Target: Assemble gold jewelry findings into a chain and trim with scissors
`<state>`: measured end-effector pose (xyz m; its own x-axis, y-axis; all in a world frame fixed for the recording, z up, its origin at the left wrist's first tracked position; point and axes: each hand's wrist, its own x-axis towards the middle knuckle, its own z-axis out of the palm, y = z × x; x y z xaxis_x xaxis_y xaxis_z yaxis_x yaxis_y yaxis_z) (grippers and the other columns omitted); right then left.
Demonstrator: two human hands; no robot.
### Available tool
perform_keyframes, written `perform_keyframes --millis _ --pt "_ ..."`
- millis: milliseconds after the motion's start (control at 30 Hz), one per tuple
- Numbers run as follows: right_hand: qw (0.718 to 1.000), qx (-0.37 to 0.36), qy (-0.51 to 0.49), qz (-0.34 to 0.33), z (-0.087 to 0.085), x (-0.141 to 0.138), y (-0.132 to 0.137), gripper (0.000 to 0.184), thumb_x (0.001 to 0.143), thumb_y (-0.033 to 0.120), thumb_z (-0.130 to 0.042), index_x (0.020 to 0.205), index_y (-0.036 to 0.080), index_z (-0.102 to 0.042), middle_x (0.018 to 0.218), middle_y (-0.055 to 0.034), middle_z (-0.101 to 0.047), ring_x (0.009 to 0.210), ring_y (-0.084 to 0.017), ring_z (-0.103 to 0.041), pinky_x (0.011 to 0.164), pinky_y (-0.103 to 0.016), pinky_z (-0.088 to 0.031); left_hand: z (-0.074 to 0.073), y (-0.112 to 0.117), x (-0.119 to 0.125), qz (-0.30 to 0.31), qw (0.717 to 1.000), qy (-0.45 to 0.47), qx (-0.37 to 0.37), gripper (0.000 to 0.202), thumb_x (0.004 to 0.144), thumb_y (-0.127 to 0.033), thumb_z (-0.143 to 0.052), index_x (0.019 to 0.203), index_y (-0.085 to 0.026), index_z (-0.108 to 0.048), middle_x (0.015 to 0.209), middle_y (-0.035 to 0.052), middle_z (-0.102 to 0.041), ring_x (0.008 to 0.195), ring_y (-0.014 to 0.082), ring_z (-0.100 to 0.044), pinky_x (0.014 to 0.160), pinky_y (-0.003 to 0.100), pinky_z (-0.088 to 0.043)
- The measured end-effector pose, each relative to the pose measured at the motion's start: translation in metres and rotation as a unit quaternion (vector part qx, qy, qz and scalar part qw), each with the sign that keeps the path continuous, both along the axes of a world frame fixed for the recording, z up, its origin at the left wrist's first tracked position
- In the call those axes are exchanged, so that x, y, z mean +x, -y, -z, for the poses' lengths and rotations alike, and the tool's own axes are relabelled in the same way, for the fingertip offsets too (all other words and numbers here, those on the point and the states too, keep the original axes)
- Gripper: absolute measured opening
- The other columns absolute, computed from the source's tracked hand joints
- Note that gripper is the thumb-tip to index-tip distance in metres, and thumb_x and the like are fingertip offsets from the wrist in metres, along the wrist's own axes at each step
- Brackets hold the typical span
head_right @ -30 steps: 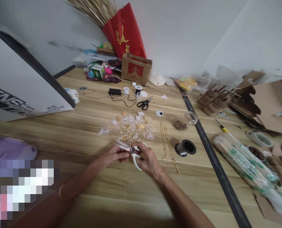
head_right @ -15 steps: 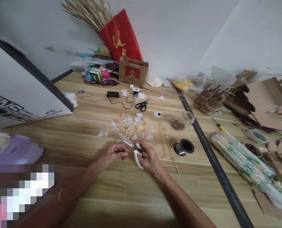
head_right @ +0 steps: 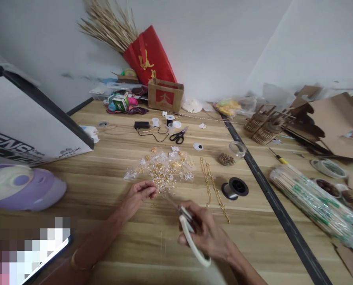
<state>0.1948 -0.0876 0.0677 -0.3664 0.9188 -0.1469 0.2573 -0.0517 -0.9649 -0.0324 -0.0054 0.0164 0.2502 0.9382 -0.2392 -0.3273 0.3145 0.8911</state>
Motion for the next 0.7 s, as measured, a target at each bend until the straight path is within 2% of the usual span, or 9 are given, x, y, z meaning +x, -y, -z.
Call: perform_keyframes --millis 67,133,333,467,700 --pt "0.994 -0.075 -0.055 -0.053 0.001 -0.007 0.006 0.043 0.068 0.043 -0.069 0.1 0.018 -0.055 0.071 -0.0008 -0.056 0.058 -0.011 -0.045 0.049 -0.02 -0.036 0.0 -0.001 -0.001 -0.013 1.0 0.01 -0.004 0.026 0.056 -0.029 -0.079 0.07 -0.012 -0.066 0.061 0.0005 -0.066 0.056 0.0093 -0.056 0.058 0.022 -0.044" --pt "0.99 -0.101 -0.072 -0.061 0.007 -0.013 0.007 0.039 0.069 0.043 -0.068 0.095 0.018 -0.054 0.069 0.0008 -0.053 0.058 -0.01 -0.042 0.05 -0.02 -0.033 -0.001 -0.001 -0.001 -0.019 1.0 0.017 -0.005 0.024 0.057 -0.028 -0.079 0.071 -0.012 -0.067 0.063 0.0009 -0.067 0.057 0.0096 -0.057 0.059 0.022 -0.044" --pt "0.998 -0.052 0.018 -0.032 0.023 -0.016 0.003 0.029 0.072 0.035 -0.065 0.094 0.018 -0.057 0.063 0.0051 -0.039 0.057 -0.009 -0.032 0.049 -0.02 -0.027 0.002 -0.001 -0.001 -0.045 0.999 0.024 0.004 0.02 0.058 -0.026 -0.078 0.071 -0.013 -0.069 0.063 0.0007 -0.068 0.059 0.0099 -0.058 0.06 0.022 -0.045" --pt "0.998 -0.024 0.053 -0.022 0.023 -0.017 0.003 0.026 0.076 0.037 -0.061 0.094 0.018 -0.056 0.066 0.0038 -0.043 0.06 -0.01 -0.036 0.051 -0.02 -0.029 0.0 -0.001 0.002 -0.055 0.998 0.022 0.026 0.018 0.058 -0.025 -0.078 0.07 -0.014 -0.069 0.06 -0.0002 -0.066 0.056 0.0094 -0.056 0.058 0.022 -0.044" --pt "0.997 -0.003 0.063 -0.035 0.022 -0.025 0.001 0.034 0.079 0.041 -0.057 0.104 0.017 -0.054 0.07 0.004 -0.043 0.062 -0.01 -0.038 0.054 -0.02 -0.031 -0.003 0.003 0.006 -0.046 0.998 0.024 0.03 0.017 0.056 -0.021 -0.078 0.069 -0.013 -0.069 0.06 0.0003 -0.066 0.055 0.0097 -0.057 0.056 0.021 -0.044"
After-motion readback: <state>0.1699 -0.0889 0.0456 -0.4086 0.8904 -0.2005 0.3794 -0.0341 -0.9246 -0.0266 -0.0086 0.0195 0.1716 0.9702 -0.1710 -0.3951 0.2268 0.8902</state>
